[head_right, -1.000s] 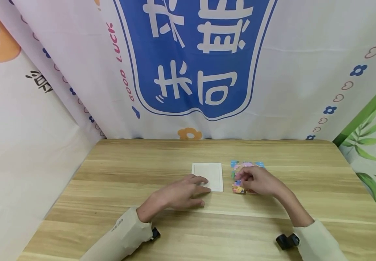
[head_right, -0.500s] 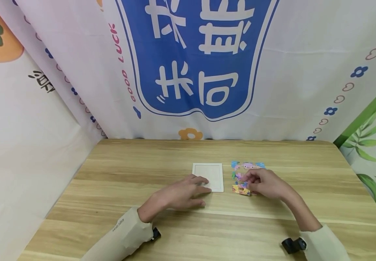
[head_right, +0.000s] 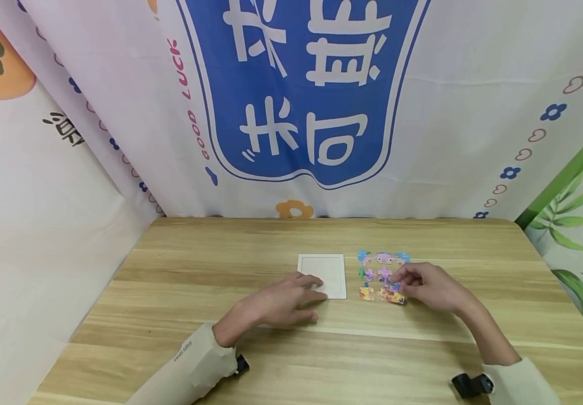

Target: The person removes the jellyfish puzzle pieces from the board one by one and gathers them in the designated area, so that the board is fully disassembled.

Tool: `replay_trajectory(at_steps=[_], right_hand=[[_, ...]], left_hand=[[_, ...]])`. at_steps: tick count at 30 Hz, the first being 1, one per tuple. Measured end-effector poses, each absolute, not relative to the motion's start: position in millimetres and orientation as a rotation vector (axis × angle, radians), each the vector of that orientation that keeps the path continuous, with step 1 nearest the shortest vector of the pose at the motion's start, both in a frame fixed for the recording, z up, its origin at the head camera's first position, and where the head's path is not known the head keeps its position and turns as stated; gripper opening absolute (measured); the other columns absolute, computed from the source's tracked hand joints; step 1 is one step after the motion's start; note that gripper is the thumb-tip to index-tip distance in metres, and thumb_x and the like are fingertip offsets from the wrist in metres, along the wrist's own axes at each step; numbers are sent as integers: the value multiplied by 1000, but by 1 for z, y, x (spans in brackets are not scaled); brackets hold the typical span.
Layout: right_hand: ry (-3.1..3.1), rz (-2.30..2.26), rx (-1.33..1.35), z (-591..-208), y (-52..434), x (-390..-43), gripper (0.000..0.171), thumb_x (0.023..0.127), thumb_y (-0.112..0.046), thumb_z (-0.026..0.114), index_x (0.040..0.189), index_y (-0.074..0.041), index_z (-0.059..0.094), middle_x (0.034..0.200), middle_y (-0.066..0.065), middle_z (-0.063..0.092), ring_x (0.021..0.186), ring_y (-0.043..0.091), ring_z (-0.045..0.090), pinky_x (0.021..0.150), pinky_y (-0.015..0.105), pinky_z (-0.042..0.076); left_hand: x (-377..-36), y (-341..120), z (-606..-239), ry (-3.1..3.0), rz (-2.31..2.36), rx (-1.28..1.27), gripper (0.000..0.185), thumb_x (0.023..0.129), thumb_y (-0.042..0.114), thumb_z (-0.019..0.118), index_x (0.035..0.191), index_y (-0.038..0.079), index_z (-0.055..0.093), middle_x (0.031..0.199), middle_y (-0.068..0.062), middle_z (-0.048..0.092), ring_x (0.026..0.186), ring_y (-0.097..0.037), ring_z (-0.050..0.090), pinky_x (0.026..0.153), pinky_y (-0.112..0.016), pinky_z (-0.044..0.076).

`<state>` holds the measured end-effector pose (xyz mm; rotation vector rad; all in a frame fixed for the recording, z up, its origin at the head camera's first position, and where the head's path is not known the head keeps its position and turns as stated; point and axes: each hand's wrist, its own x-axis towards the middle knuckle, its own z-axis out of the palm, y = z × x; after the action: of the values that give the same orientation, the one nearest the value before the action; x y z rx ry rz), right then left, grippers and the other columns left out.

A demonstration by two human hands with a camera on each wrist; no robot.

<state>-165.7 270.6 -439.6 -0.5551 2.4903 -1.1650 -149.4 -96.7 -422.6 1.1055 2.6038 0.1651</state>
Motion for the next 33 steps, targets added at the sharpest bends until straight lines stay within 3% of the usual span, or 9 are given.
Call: replay_trajectory(at_steps=[21,33], right_hand=[[2529,-1153,-496,-445,295,-161,15,103,-4,67,116,-3,74,104,8,71,87,3,61,73,22,56],[2615,-1047,-516,-445,295,-161,22,92,-4,79,114,-5,75,106,5,74,87,0,62,73,22,57]], left_hand=[[-148,-98,-424,2605,183,1092,49,108,42,65,153,24,62,167,-3,48,153,-27,46,129,-42,39],[-148,-98,-424,2605,204,1083,49,107,42,65,153,23,62,167,-3,47,153,-27,46,127,-41,42]])
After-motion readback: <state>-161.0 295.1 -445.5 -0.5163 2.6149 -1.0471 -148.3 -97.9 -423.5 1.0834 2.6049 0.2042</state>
